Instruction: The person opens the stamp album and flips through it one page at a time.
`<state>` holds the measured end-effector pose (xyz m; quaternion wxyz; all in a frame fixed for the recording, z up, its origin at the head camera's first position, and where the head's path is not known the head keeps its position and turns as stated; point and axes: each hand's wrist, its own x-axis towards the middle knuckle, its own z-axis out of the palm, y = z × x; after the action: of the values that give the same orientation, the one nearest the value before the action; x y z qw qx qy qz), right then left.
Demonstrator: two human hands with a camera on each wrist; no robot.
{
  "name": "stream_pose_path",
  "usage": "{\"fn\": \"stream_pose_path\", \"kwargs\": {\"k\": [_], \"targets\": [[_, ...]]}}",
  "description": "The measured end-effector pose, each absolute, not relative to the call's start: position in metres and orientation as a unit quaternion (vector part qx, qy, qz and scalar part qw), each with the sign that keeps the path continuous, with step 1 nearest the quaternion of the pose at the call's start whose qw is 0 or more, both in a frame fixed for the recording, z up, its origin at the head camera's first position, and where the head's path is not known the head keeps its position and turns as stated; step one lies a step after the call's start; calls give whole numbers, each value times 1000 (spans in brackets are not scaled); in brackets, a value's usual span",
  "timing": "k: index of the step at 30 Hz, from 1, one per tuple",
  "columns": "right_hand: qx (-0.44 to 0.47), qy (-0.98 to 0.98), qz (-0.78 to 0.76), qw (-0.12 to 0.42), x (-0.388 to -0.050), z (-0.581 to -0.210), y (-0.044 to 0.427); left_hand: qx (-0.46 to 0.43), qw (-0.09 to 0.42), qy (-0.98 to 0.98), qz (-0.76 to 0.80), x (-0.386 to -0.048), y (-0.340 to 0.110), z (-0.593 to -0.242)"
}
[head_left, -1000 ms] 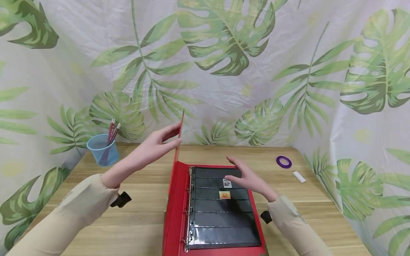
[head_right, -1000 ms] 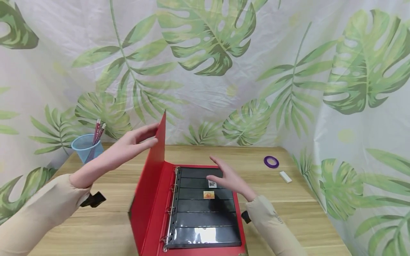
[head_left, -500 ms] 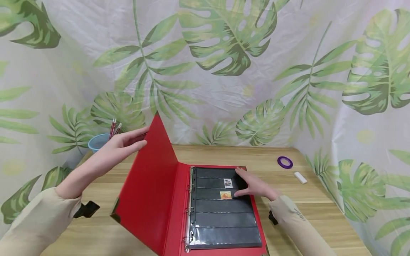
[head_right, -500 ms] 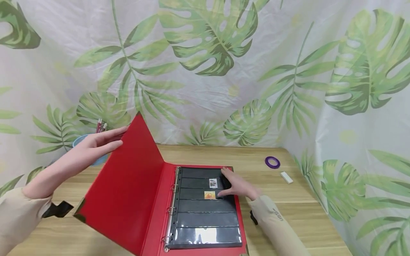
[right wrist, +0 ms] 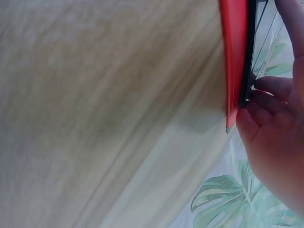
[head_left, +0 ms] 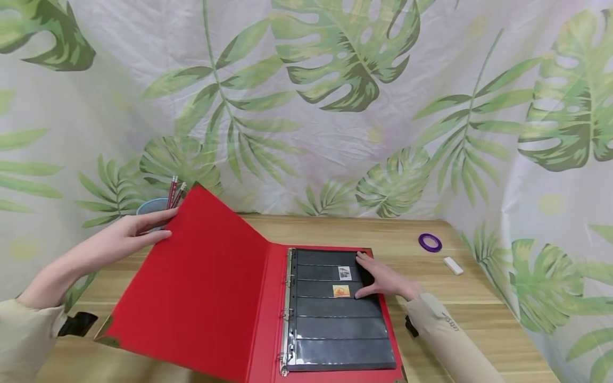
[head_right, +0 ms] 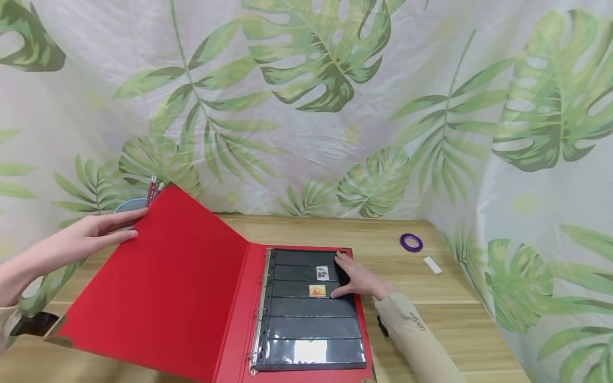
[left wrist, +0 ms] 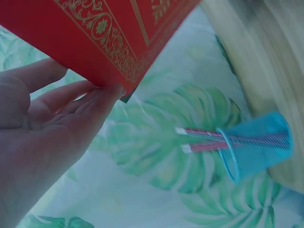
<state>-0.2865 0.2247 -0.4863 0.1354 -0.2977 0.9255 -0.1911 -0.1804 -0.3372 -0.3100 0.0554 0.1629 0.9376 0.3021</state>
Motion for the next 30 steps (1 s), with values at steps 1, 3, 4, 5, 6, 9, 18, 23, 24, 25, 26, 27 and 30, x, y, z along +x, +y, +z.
{"fn": "stream_pose_path", "kwargs": {"k": [1, 3, 4, 5, 6, 9, 18, 23, 24, 25, 26, 27, 30], "targets": [[-296, 926, -189, 135, -287, -486, 225, 168, 50, 938, 299, -182, -341, -314], [-294, 927, -188, 137, -287, -486, 226, 182, 35, 940, 285, -185, -348, -325], [-293, 928, -186, 138, -287, -486, 227, 191, 21, 944, 269, -186, -350, -330], [-293, 927, -186, 139, -287, -486, 227, 196, 13, 947, 253, -186, -352, -334], [-293, 927, -188, 139, -287, -486, 227, 203, 4, 950, 237, -187, -353, -339], [-292, 927, -191, 141, -287, -487, 228, 208, -17, 962, 175, -186, -356, -353], [-293, 928, -187, 137, -288, -485, 229, 222, -36, 970, 96, -180, -341, -420], [-294, 926, -190, 141, -287, -484, 229, 258, 33, 958, 125, -171, -311, -446], [-294, 926, -192, 141, -287, -484, 229, 260, 50, 954, 140, -170, -305, -449], [-293, 926, -192, 141, -287, -484, 229, 268, 59, 950, 151, -169, -299, -451], [-292, 926, -192, 141, -287, -484, 229, 273, 62, 946, 160, -169, -293, -453], [-292, 927, -191, 140, -287, -484, 229, 283, 61, 943, 165, -169, -288, -456], [-287, 929, -187, 143, -287, -485, 229, 307, 49, 935, 173, -169, -274, -461]]}}
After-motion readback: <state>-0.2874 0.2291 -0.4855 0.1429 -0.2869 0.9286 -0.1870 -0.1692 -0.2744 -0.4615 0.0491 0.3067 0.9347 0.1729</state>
